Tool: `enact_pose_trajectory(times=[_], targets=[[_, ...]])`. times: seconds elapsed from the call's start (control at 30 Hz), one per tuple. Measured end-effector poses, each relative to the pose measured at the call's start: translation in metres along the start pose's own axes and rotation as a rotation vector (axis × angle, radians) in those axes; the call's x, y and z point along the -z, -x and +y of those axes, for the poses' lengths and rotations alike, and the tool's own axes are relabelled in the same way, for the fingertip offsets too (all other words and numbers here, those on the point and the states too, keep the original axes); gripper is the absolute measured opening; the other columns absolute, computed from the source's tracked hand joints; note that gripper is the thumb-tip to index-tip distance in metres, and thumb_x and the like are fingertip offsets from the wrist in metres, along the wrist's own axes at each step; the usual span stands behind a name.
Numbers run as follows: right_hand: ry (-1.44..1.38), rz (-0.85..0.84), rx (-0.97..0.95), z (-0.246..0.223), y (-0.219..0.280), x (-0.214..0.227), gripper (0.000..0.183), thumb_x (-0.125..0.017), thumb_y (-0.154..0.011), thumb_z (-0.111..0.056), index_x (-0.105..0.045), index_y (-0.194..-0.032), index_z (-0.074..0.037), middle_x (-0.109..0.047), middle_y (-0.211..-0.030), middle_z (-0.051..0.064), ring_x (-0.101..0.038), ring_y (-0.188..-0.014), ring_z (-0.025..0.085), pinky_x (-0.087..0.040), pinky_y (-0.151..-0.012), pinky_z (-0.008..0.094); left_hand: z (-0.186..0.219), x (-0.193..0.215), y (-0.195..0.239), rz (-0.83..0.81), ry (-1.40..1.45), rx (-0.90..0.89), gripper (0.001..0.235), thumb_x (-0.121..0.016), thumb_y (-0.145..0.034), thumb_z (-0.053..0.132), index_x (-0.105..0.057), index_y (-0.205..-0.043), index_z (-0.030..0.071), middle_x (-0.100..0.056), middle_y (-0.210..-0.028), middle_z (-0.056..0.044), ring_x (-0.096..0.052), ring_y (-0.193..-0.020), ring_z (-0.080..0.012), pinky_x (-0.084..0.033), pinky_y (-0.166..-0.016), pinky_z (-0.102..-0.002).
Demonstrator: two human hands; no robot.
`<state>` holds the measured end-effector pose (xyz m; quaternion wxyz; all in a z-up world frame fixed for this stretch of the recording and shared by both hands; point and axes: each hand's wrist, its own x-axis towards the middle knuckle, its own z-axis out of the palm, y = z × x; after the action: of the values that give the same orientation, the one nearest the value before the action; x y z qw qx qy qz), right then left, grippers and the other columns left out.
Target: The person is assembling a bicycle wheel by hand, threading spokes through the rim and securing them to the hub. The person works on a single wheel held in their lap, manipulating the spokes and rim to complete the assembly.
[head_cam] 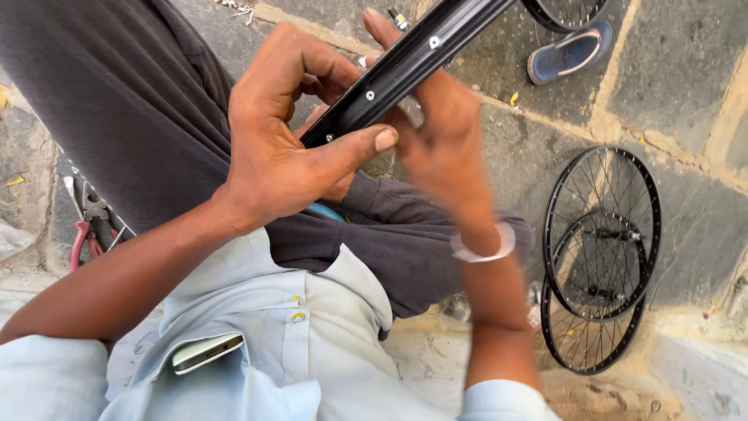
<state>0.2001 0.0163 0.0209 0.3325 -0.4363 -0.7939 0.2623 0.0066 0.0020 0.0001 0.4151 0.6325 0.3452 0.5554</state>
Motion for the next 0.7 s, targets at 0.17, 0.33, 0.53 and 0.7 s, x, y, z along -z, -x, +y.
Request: enact_pose_trajectory(times=[0.17,0.33,0.53,0.7], targets=[[0.222,0.706,0.068,0.0,0.012,-0.083,0.025,-0.065,-0.099,-0.014,-0.06,-0.12,-0.003,-0.062,-0.134,0.013,-0.066,-0.11,0.028,-0.055,-0.097,0.035,0.008,0.0,-0.003,0.009,-0.08,-0.05,0.049,-0.091,-0.089,0.017,-0.06,-0.125,0.003,-0.054,-0.116,-0.006,-0.056,-0.101,-0.0153,-0.051,-0.089,-0.028],[-0.061,0.743,-0.208,-0.006,0.033,-0.09,0.022,-0.065,-0.1,-0.011,-0.064,-0.115,0.006,-0.065,-0.103,0.014,-0.063,-0.09,0.025,-0.049,-0.073,0.031,0.011,0.008,-0.03,-0.143,-0.164,-0.196,0.046,-0.078,-0.093,0.013,-0.056,-0.131,0.0,-0.056,-0.115,-0.012,-0.058,-0.108,-0.0243,-0.049,-0.096,-0.031],[-0.135,0.688,-0.157,0.006,0.039,-0.053,0.028,-0.057,-0.113,-0.007,-0.058,-0.139,0.003,-0.066,-0.124,0.009,-0.066,-0.104,0.013,-0.057,-0.089,0.027,-0.001,-0.003,-0.029,-0.099,-0.18,-0.157,0.035,-0.075,-0.1,0.007,-0.063,-0.132,0.001,-0.064,-0.105,-0.01,-0.063,-0.095,-0.0181,-0.05,-0.087,-0.026],[-0.118,0.494,-0.041,0.028,0.03,-0.044,0.024,-0.063,-0.112,-0.01,-0.06,-0.133,0.0,-0.069,-0.119,0.008,-0.068,-0.106,0.012,-0.057,-0.092,0.025,0.001,0.003,-0.003,-0.083,-0.188,-0.079,0.032,-0.086,-0.097,0.01,-0.068,-0.122,0.001,-0.061,-0.094,-0.007,-0.056,-0.085,-0.0147,-0.044,-0.077,-0.025]])
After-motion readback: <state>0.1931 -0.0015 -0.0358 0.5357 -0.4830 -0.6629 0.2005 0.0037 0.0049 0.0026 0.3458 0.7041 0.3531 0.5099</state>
